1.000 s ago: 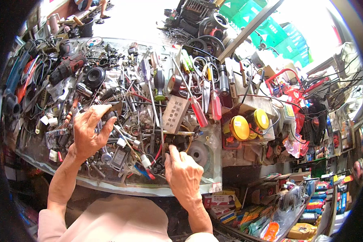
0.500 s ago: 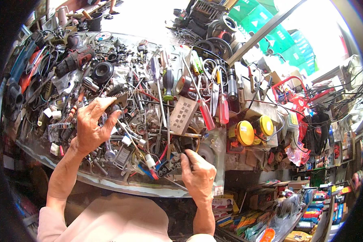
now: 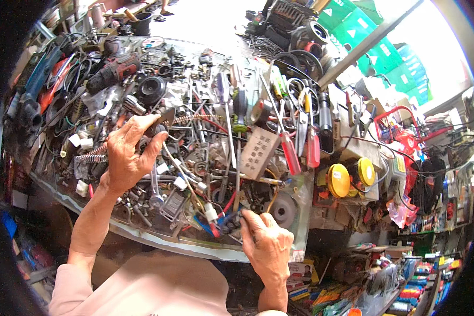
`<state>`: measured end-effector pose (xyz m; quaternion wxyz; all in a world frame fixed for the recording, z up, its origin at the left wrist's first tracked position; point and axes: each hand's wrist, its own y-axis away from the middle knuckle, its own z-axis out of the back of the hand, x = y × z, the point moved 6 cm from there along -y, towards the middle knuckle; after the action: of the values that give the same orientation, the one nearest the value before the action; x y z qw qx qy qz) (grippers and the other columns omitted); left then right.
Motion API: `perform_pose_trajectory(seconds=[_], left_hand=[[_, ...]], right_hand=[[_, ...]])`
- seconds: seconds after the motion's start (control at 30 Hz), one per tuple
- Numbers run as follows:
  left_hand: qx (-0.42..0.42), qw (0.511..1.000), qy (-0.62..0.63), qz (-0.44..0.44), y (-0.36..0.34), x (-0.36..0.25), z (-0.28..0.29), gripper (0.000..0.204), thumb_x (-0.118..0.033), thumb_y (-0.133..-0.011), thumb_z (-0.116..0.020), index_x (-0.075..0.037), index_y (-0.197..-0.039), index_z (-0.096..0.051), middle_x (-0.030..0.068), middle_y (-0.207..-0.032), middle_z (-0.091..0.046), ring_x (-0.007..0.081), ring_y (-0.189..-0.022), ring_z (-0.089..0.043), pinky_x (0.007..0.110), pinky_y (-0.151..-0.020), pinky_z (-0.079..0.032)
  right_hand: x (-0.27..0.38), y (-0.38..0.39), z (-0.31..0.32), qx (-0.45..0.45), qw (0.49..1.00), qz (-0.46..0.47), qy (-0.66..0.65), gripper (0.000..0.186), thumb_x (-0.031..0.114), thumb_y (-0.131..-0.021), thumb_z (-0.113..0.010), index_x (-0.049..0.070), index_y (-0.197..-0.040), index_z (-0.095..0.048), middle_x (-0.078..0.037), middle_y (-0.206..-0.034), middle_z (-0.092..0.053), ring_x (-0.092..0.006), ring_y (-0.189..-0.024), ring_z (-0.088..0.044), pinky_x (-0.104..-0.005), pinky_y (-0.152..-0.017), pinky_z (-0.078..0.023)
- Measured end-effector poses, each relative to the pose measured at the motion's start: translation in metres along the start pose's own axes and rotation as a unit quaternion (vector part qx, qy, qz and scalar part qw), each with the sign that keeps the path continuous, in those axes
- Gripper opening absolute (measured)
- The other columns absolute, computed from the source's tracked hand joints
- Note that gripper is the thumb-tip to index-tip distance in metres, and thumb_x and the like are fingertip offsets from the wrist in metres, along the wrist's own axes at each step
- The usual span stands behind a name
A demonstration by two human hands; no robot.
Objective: The person uses a screwdriver to manipulate a small black mechanical component on a cluttered workbench. They then switch to using pliers to adjust a small metal part, holding it with their left hand while working with their right. The person continues to handle various small tools and components throughout the clip.
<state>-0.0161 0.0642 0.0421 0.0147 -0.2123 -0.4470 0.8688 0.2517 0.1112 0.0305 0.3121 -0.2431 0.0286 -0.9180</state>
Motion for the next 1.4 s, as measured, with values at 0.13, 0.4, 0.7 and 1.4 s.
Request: perform_pose_trajectory(seconds=[0.13,0.4,0.7,1.4], left_hand=[[-0.027,0.999,0.005,0.023,0.0,0.009,0.001,0.029,-0.003,-0.075,-0.072,0.001,-0.103,-0.063,0.0143,-0.085,-0.064,0.0311,-0.073,-0.062,0.037,-0.067,-0.049],[-0.012,0.999,-0.006,0.036,0.001,0.006,0.0,0.029,-0.003,-0.076,-0.072,0.001,-0.103,-0.063,0.0145,-0.088,-0.064,0.0314,-0.076,-0.062,0.037,-0.069,-0.049],[-0.003,0.999,-0.031,0.014,0.001,0.004,0.0,0.032,-0.007,-0.076,-0.073,-0.001,-0.105,-0.062,0.013,-0.092,-0.067,0.0282,-0.075,-0.066,0.034,-0.063,-0.05],[0.011,0.998,-0.031,0.051,0.009,0.016,-0.003,0.031,-0.011,-0.078,-0.072,-0.003,-0.106,-0.061,0.0128,-0.088,-0.066,0.0306,-0.078,-0.065,0.038,-0.076,-0.047]], right_hand=[[-0.009,-0.002,0.002,0.037,0.998,-0.025,0.052,0.015,0.006,-0.077,-0.068,0.004,-0.091,-0.069,-0.011,-0.072,-0.062,-0.0277,-0.063,-0.061,-0.0347,-0.058,-0.046],[-0.02,-0.004,0.009,0.015,0.999,-0.031,0.027,0.014,0.005,-0.076,-0.069,0.003,-0.089,-0.069,-0.012,-0.073,-0.063,-0.024,-0.058,-0.06,-0.0311,-0.056,-0.045],[-0.026,-0.002,0.011,-0.005,0.999,-0.042,0.023,0.01,0.004,-0.076,-0.068,0.002,-0.085,-0.067,-0.011,-0.072,-0.063,-0.0214,-0.054,-0.059,-0.0308,-0.054,-0.045],[0.055,-0.094,-0.037,0.065,0.935,0.302,0.174,0.033,0.004,-0.069,-0.065,0.001,-0.102,-0.062,-0.012,-0.112,-0.061,-0.0284,-0.115,-0.053,-0.0463,-0.101,-0.034]])
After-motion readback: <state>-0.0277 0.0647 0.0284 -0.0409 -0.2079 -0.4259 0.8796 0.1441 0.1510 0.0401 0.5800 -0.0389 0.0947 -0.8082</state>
